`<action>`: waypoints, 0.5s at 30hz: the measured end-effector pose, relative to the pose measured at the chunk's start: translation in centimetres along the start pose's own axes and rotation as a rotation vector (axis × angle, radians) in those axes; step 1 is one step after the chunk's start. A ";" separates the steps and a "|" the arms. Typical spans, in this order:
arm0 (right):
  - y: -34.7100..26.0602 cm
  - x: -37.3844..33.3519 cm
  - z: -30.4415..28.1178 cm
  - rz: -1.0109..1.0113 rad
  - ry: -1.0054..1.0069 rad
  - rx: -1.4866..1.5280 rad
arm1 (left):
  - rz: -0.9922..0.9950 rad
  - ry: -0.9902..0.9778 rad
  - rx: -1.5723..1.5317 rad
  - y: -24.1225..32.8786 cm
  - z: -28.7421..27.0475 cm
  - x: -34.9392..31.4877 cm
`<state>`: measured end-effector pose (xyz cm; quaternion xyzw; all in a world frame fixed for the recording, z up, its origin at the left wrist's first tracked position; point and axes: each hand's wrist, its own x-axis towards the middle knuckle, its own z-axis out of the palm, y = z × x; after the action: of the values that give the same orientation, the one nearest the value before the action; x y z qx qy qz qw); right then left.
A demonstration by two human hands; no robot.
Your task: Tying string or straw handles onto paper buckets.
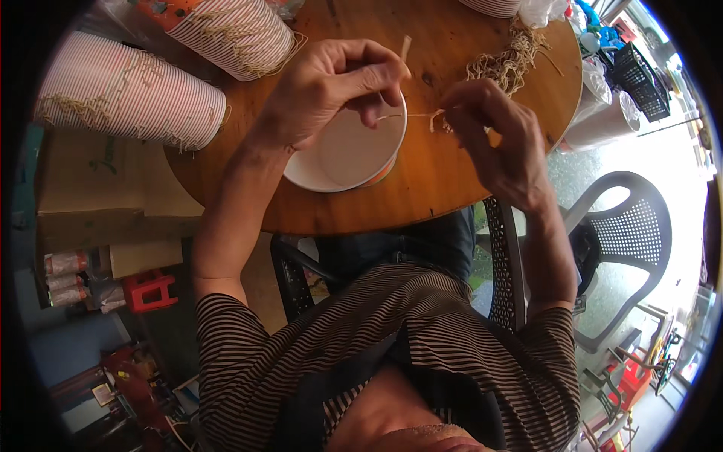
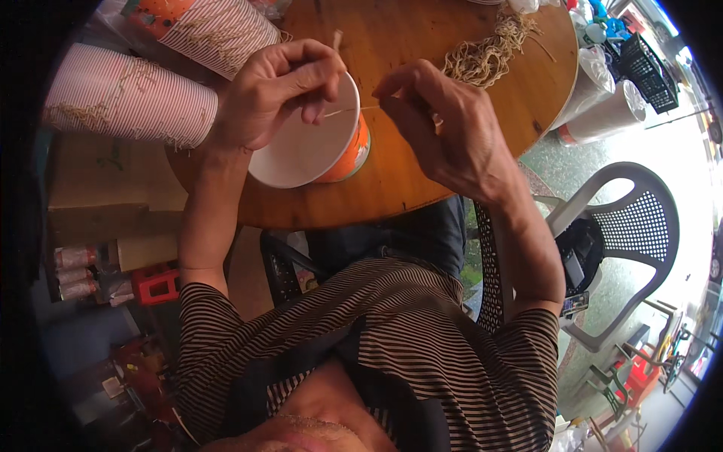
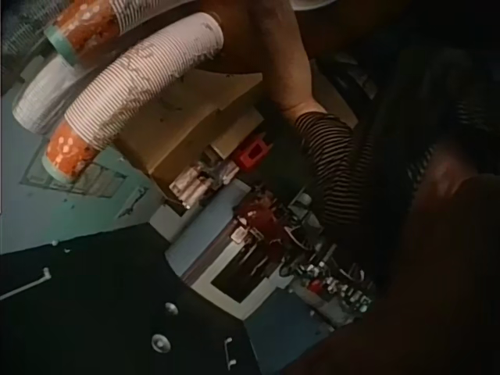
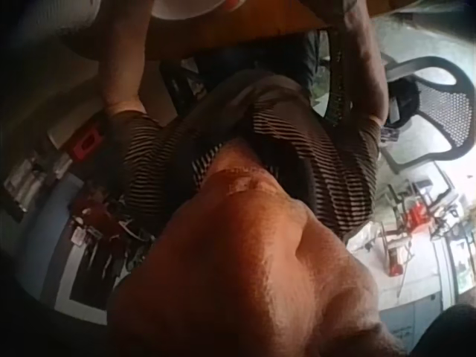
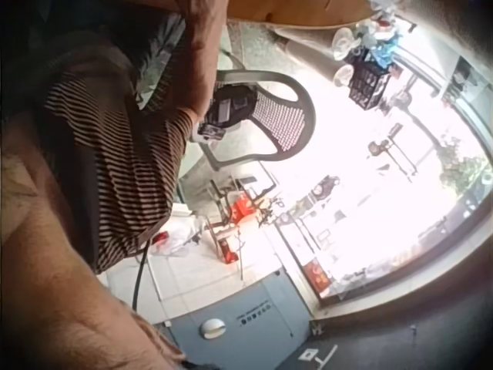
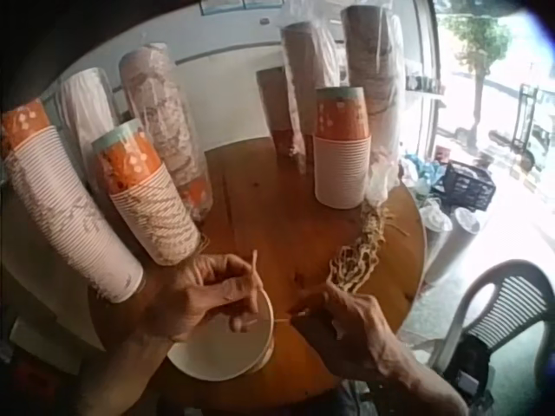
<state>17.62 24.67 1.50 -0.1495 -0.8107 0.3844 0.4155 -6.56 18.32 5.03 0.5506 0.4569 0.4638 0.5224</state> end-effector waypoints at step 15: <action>3.6 2.4 -5.5 -0.200 -0.167 0.067 | -0.142 -0.249 0.391 1.0 3.2 1.5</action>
<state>20.21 31.16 2.17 -0.0213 -0.8401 0.3790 0.3876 -3.14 19.32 6.02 0.6607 0.5075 0.2572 0.4897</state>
